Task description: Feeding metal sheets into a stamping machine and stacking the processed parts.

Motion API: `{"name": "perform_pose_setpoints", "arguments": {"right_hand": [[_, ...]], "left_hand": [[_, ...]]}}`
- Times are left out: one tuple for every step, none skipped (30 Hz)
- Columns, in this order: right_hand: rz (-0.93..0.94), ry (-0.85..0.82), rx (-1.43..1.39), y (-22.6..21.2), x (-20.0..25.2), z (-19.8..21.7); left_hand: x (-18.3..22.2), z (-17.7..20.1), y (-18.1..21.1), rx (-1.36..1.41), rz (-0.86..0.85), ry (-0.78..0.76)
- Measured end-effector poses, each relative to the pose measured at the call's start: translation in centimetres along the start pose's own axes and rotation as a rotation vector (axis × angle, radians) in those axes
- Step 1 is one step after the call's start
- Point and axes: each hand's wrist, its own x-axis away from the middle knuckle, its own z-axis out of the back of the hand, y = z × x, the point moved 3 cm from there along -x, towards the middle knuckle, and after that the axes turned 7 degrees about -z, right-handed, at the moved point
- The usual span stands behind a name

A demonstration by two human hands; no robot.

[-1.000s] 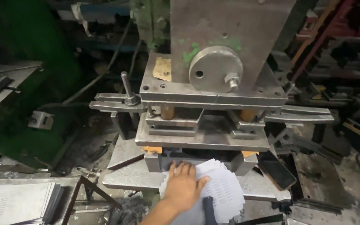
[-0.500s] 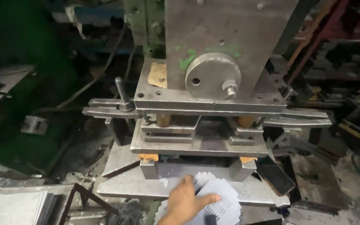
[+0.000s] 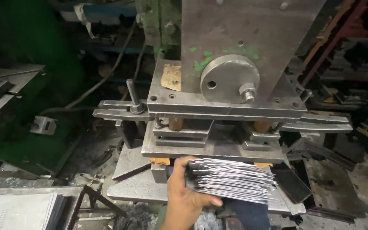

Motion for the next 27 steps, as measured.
{"name": "perform_pose_setpoints", "arguments": {"right_hand": [[0.017,0.000,0.009,-0.8,-2.6,0.9],[0.030,-0.002,0.018,-1.8,-4.6,1.8],[0.044,-0.004,0.026,-2.2,-6.7,2.6],[0.059,-0.003,0.039,-2.7,-9.0,3.5],[0.073,-0.003,0.051,-3.3,-11.2,4.3],[0.090,0.009,0.059,-3.2,-12.6,4.5],[0.106,0.022,0.068,-3.4,-13.8,4.6],[0.113,0.020,0.082,-3.7,-14.0,4.8],[0.106,0.017,0.087,-3.4,-13.5,5.2],[-0.006,-0.031,-0.043,-3.1,-13.2,5.2],[-0.117,-0.079,-0.173,-2.9,-12.8,5.1],[-0.117,-0.073,-0.170,-3.0,-13.0,5.4],[-0.168,-0.088,-0.201,-3.1,-13.2,5.5],[-0.220,-0.108,-0.232,-3.2,-13.3,5.6],[-0.219,-0.107,-0.231,-3.6,-13.3,5.9],[-0.264,-0.084,-0.200,-4.0,-13.5,6.0],[-0.309,-0.060,-0.170,-4.3,-13.6,6.2],[-0.307,-0.056,-0.172,-4.0,-13.6,6.1],[-0.370,-0.038,-0.255,-3.4,-13.5,6.0],[-0.435,-0.024,-0.337,-2.9,-13.2,6.0],[-0.436,-0.024,-0.337,-2.6,-13.1,6.0],[-0.459,-0.046,-0.378,-2.2,-13.1,6.0],[-0.481,-0.068,-0.419,-1.8,-13.2,6.0],[-0.480,-0.068,-0.419,-1.3,-13.3,5.9],[-0.468,-0.091,-0.375,-0.8,-13.4,5.7],[-0.460,-0.117,-0.329,-0.3,-13.2,5.6],[-0.462,-0.118,-0.328,0.4,-13.2,5.3]], "left_hand": [[0.2,0.3,-1.1,0.026,0.068,0.024],[0.7,0.6,-2.2,0.053,0.141,0.049],[1.2,1.0,-3.3,0.053,0.142,0.051],[1.5,1.2,-4.6,0.090,0.202,0.045],[1.7,1.3,-6.0,0.127,0.262,0.040],[1.6,1.6,-6.5,0.126,0.254,0.030],[1.3,1.9,-6.8,0.091,0.160,0.009],[2.0,1.8,-7.0,0.064,0.078,-0.004],[2.0,1.2,-7.4,0.070,0.084,-0.005],[1.9,1.2,-7.5,0.048,0.084,0.021],[1.8,1.1,-7.6,0.025,0.083,0.047],[1.6,0.7,-7.6,0.029,0.079,0.043],[1.4,0.5,-7.7,0.056,0.143,0.088],[1.3,0.4,-7.8,0.081,0.210,0.138],[1.6,0.2,-7.9,0.082,0.209,0.137],[1.7,0.2,-7.8,0.011,0.139,0.135],[1.8,0.2,-7.7,-0.060,0.069,0.133],[1.8,0.0,-7.4,-0.061,0.064,0.130],[1.8,-0.1,-7.3,-0.041,0.090,0.137],[2.0,-0.3,-7.2,-0.020,0.119,0.146],[2.1,-0.6,-6.9,-0.021,0.119,0.145],[2.2,-0.9,-6.7,0.016,0.150,0.159],[2.3,-1.1,-6.5,0.053,0.181,0.173],[2.7,-1.2,-7.0,0.052,0.180,0.173],[3.2,-1.1,-7.5,0.035,0.172,0.214],[3.9,-1.2,-8.0,0.020,0.168,0.257],[4.2,-0.6,-8.5,0.021,0.171,0.259]]}}
